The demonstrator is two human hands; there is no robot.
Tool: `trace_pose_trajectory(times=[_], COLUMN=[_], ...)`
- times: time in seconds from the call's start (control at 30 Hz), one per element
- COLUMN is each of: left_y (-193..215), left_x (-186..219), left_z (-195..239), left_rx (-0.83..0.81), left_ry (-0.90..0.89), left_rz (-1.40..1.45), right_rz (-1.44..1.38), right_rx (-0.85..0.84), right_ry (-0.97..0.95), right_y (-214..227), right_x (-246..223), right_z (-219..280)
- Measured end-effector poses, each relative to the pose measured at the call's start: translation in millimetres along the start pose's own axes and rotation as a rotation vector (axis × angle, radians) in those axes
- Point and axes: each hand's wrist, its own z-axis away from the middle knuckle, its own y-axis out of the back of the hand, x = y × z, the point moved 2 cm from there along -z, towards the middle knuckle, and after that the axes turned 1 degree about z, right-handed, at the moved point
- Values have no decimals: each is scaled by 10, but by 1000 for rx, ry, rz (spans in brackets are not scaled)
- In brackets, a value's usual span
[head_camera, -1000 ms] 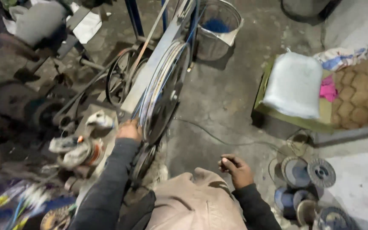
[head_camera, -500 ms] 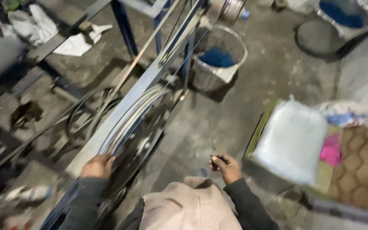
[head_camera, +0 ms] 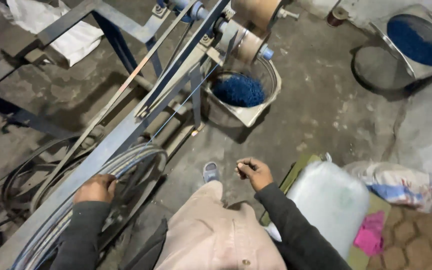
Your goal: The person is threading and connecting thin metal wires into a wire-processing machine.
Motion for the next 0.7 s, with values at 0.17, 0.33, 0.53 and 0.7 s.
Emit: trace_pose_trajectory(times=[0.17,0.33,0.53,0.7], left_y=[244,591,722,628], left_x=[956,1728,2586,3201], left_z=[-786,-1260,-1446,-1451], left_rx=[20,58,-49,282], left_ry=[-36,-106,232,344], left_rz=[58,181,107,-211], right_rz=[58,-9,151,402], right_rx=[22,-25,-24,-205], right_ry=[13,40,36,155], right_y=[687,1396,2326,2788], right_x=[-293,-768,-1387,-1880], right_z=[-1403,-2524,-4244,-5717])
